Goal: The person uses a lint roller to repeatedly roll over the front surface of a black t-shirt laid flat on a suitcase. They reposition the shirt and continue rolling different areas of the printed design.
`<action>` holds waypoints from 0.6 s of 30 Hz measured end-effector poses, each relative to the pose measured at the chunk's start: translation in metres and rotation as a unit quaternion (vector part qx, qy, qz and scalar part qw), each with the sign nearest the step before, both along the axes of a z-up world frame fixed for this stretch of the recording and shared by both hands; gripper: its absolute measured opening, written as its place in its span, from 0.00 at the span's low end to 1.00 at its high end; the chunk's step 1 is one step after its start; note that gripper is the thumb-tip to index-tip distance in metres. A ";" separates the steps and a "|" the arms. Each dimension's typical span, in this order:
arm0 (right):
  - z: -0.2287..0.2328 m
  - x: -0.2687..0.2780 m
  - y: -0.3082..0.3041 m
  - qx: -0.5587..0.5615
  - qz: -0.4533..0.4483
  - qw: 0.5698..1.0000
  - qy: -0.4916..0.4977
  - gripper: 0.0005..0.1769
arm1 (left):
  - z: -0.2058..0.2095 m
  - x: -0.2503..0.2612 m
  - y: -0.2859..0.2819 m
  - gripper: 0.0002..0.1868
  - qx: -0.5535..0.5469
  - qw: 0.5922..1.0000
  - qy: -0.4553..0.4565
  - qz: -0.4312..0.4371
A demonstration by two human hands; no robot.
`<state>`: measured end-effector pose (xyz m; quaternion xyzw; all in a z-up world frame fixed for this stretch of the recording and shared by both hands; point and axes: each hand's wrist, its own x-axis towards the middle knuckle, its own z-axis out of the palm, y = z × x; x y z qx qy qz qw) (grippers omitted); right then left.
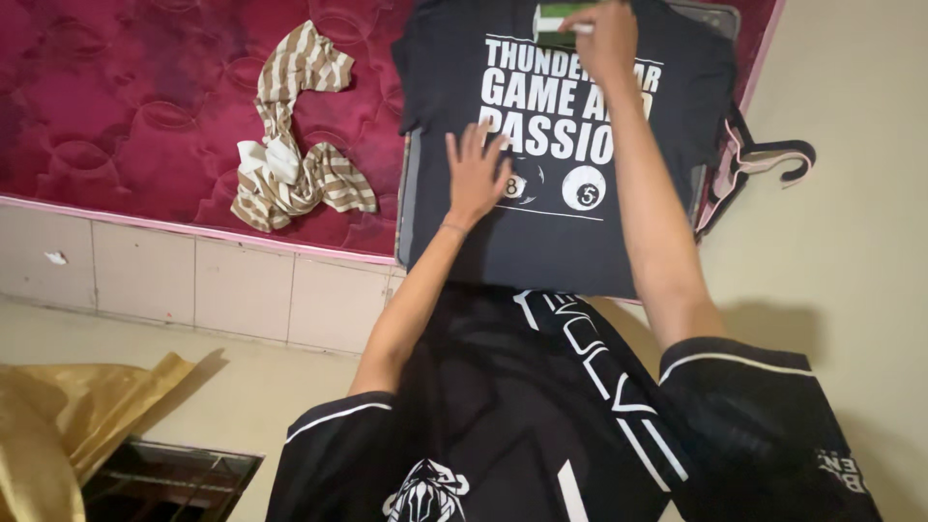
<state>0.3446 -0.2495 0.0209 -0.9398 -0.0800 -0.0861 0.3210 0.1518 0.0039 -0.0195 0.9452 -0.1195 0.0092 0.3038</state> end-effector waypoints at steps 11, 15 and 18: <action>0.032 -0.273 0.084 0.036 -0.022 0.995 -0.095 0.17 | 0.011 -0.025 0.070 0.33 0.061 0.981 -0.040 0.178; 0.017 -0.279 0.095 0.027 -0.011 0.999 -0.039 0.20 | 0.008 -0.025 0.067 0.33 0.079 0.976 -0.036 0.201; -0.006 -0.234 0.095 0.011 -0.016 0.996 -0.091 0.23 | 0.008 -0.027 0.066 0.34 0.077 0.975 -0.037 0.203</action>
